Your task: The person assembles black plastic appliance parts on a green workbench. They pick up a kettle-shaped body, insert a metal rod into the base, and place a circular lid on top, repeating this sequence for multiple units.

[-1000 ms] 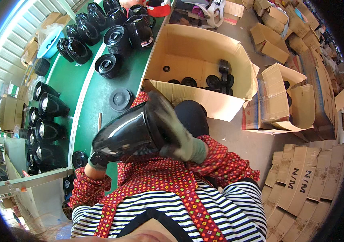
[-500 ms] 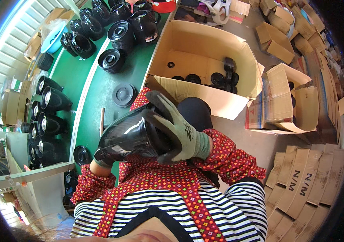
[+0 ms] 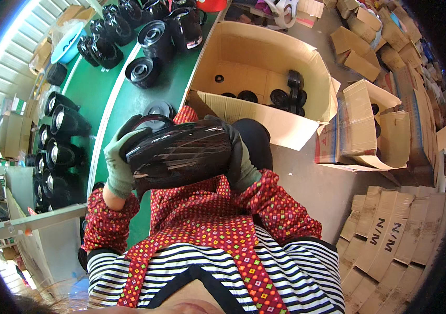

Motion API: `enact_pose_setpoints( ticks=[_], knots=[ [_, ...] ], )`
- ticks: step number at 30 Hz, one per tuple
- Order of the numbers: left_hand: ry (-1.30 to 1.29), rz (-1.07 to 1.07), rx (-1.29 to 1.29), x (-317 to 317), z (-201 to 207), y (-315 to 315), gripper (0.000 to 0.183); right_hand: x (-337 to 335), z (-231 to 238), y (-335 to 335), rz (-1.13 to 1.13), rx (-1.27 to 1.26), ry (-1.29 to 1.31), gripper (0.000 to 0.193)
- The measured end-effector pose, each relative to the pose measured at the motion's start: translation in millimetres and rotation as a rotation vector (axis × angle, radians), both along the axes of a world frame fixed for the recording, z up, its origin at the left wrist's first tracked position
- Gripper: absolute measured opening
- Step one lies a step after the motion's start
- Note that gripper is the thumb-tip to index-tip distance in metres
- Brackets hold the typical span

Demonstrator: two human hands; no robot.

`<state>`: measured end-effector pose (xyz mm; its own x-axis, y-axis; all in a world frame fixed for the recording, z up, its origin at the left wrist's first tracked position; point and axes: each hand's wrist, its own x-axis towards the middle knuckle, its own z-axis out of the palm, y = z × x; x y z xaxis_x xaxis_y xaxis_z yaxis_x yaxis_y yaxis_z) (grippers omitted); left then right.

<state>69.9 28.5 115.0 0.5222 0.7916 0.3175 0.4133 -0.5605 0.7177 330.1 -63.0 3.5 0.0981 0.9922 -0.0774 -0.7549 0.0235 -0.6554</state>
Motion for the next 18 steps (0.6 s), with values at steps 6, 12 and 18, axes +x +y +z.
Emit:
enact_pose_setpoints(
  ticks=[6, 12, 18],
  knots=[
    [-0.555, 0.267, -0.681, 26, -106, -49, 0.036, 55, 40, 3, 0.07, -0.209, -0.505, 0.056],
    [0.071, -0.29, -0.818, 9, -123, -84, 0.052, 57, 124, 33, 0.247, 0.093, -1.351, 0.071],
    [0.123, 0.262, -0.374, -72, -96, -34, 0.08, 36, 56, 34, 0.451, 0.344, -1.631, 0.073]
  ],
)
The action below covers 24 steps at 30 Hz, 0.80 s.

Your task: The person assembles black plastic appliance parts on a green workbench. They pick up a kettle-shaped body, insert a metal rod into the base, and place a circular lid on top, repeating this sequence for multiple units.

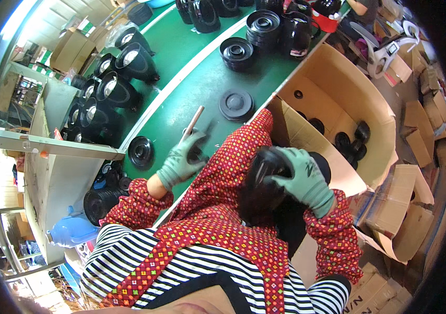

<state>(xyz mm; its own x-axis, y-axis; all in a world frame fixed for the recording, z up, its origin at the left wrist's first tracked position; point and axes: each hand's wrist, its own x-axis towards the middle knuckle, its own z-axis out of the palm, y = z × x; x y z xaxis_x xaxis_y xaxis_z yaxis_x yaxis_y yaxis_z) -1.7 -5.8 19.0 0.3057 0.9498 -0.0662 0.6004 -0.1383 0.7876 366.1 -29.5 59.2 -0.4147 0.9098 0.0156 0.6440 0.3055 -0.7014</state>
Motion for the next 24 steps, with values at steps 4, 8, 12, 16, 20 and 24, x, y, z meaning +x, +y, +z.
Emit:
enact_pose_setpoints(
  ticks=[4, 8, 12, 16, 20, 24],
  knots=[
    [0.483, 0.177, 0.085, -62, -57, 24, 0.11, -14, 14, 11, 0.067, 0.052, -0.066, 0.064],
    [0.111, 0.162, 0.02, -97, -113, 17, 0.086, -6, 21, 16, 0.115, 0.096, 0.014, 0.041],
    [-0.499, 0.362, -0.428, -29, 0, 25, 0.065, 21, 32, 26, 0.118, -0.129, 0.292, 0.036],
    [-0.238, 0.138, -0.438, 42, 95, 54, 0.064, 8, 63, 80, 0.094, 0.431, 0.206, 0.043],
    [-0.347, -0.21, -0.579, 86, 146, 72, 0.071, -10, 37, 127, 0.193, 0.543, 0.149, 0.053],
    [-0.253, -0.49, -0.29, 115, 158, 105, 0.081, 7, -42, 126, 0.209, 0.41, 0.363, 0.034]
  ],
)
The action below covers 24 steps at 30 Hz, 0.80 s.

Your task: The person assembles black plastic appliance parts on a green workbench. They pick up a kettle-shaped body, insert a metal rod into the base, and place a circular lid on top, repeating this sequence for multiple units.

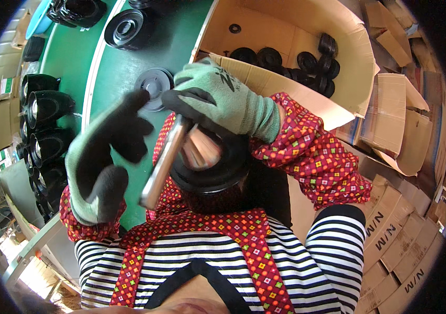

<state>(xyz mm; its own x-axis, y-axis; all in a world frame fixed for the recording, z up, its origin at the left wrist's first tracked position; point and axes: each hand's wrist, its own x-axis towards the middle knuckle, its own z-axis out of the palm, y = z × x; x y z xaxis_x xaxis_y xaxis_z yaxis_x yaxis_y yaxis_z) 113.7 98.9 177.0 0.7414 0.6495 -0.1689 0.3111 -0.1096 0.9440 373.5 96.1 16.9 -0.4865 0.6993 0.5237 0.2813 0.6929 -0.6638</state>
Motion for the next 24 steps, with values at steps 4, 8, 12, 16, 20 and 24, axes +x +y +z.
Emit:
enact_pose_setpoints(
  ticks=[4, 8, 12, 16, 20, 24],
  knots=[
    [-0.356, -0.394, 0.551, 34, -41, 24, 0.063, -8, -28, -15, 0.083, -0.27, 0.413, 0.029],
    [-0.347, -0.404, 0.443, 81, -58, -9, 0.049, 0, -42, 3, 0.403, -0.624, 0.454, 0.026],
    [0.083, -0.203, 0.739, 122, -51, -48, 0.049, -3, -40, 6, 0.531, -0.689, 0.492, 0.027],
    [0.464, -0.442, 0.826, 147, -44, -45, 0.048, -15, -34, -1, 0.589, -0.694, 0.571, 0.027],
    [0.253, -0.302, 0.723, 126, -46, -54, 0.046, -32, -30, -11, 0.648, -0.657, 0.697, 0.028],
    [0.134, -0.282, 0.689, 116, -42, -72, 0.048, -52, -25, -18, 0.698, -0.621, 0.814, 0.028]
  ],
)
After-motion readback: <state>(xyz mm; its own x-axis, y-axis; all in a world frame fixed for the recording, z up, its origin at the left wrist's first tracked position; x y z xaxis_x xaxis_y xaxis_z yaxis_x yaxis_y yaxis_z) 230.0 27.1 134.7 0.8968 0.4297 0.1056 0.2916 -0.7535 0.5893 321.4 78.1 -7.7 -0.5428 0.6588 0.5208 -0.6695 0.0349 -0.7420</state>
